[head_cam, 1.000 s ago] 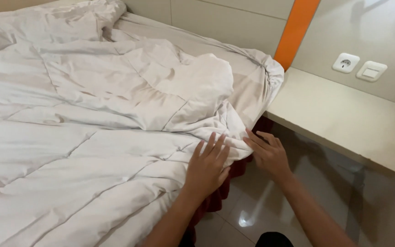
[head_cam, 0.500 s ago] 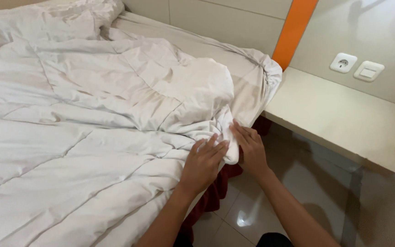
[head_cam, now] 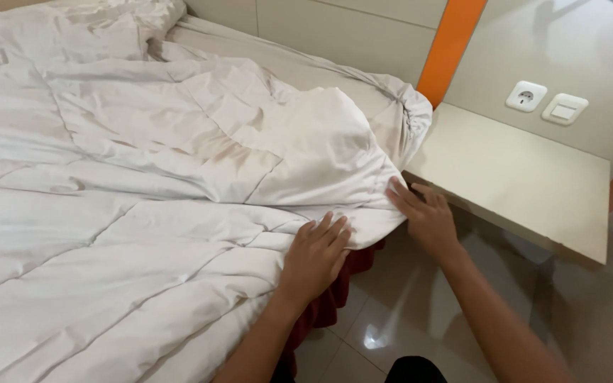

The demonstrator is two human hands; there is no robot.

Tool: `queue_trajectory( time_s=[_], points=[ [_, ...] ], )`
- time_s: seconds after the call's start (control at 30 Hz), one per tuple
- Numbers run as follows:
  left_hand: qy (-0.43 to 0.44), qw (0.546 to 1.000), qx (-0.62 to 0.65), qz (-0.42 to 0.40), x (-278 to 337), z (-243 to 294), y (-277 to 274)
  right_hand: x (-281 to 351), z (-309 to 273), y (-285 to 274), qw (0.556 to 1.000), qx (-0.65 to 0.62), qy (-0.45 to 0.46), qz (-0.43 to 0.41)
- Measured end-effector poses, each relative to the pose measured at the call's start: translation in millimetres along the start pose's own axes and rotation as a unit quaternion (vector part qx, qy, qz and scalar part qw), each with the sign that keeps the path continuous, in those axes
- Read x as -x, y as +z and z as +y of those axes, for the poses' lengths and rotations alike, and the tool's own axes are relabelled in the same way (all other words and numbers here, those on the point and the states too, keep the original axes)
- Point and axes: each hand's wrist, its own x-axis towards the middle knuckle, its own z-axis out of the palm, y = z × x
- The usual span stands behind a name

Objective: The person spreads a white duvet over a bed, smoothing it out and tucking the edges under the mattress. They repeatedly adjust the duvet to ensure it is evenly distributed across the bed surface.

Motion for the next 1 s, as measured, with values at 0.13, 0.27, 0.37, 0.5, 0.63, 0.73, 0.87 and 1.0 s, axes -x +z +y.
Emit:
queue_trajectory(
  time_s=[0.13,0.27,0.37,0.5,0.63,0.73,0.87,1.0],
  points=[
    [-0.012,1.000,0.003,-0.018,-0.7,3.5,-11.0,-1.0,-9.9,-8.9,0.995,-0.077,0.018,-0.058],
    [-0.107,0.993,-0.030,-0.041,2.9,4.2,-39.9,-14.3,-33.8,-33.2,0.984,-0.172,-0.010,-0.039],
    [-0.149,0.986,-0.067,-0.037,17.2,-3.8,-42.8,-27.0,-56.1,-39.4,0.979,-0.201,-0.029,-0.019],
    [-0.131,0.981,-0.141,0.035,34.2,-4.9,-40.2,-50.1,-88.2,-48.1,0.948,-0.300,-0.104,-0.030],
    [-0.199,0.979,-0.018,-0.038,34.9,7.9,-69.3,-59.4,-110.7,-67.7,0.908,-0.354,-0.164,-0.154],
    [-0.235,0.955,0.030,-0.180,28.0,13.3,-102.7,-54.9,-118.4,-57.9,0.900,-0.349,-0.175,-0.192],
    [-0.148,0.977,0.095,-0.124,41.5,-18.5,-102.9,-58.5,-134.8,-41.5,0.912,-0.341,-0.163,-0.162],
    [-0.195,0.952,-0.130,-0.198,56.1,-72.1,-110.6,-72.6,-160.6,-38.9,0.901,-0.371,-0.127,-0.188]
  ],
)
